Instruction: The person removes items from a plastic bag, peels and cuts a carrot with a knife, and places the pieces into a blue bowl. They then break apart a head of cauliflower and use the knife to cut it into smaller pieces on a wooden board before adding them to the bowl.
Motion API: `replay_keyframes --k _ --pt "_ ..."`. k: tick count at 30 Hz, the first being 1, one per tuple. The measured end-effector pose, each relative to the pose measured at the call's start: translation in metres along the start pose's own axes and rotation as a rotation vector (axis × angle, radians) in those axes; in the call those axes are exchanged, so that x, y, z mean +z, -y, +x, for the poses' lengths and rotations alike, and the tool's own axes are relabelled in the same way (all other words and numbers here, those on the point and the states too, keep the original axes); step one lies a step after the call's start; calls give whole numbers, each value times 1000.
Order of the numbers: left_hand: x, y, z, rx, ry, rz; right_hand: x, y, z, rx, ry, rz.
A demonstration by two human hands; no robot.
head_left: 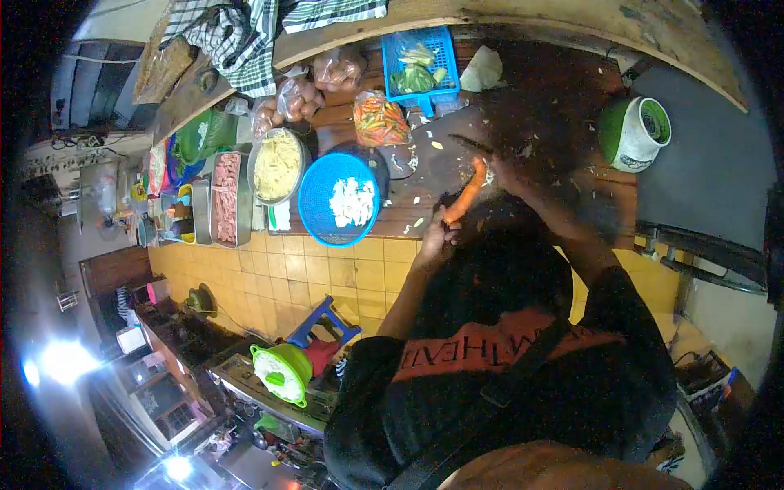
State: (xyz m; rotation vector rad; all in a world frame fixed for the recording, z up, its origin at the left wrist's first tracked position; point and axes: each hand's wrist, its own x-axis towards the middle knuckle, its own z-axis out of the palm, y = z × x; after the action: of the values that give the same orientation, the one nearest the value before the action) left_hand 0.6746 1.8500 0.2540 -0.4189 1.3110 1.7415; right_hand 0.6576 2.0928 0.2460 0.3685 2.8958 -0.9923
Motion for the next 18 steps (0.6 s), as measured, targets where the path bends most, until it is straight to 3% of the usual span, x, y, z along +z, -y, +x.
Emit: replay_keyframes --k 2,3,5,6,7,9,10,11,15,18 --pt "0 -3 -2 5 14 -4 -28 26 4 -520 -436 13" --pt "-4 -4 2 12 15 -5 -43 42 3 -527 -439 11" --pt "-14 4 8 -87 114 -147 -61 69 -16 -30 524 -159" --pt "-13 4 6 -88 115 -147 -16 35 -28 -250 245 -205" --pt "-9 3 5 -58 87 -126 2 17 -27 -249 243 -206" --pt "-2 0 -2 -35 55 -109 22 -2 -23 -446 -117 -39" --pt "1 -1 -5 -29 9 -62 -11 21 -14 -286 -138 137" --pt "4 -2 -8 -26 -36 -14 -16 22 -14 -282 -133 138" --pt "0 -1 -1 37 11 15 -28 23 -10 -214 66 -76" --pt "6 -5 -6 -31 -52 14 -30 22 -11 -186 159 -190"
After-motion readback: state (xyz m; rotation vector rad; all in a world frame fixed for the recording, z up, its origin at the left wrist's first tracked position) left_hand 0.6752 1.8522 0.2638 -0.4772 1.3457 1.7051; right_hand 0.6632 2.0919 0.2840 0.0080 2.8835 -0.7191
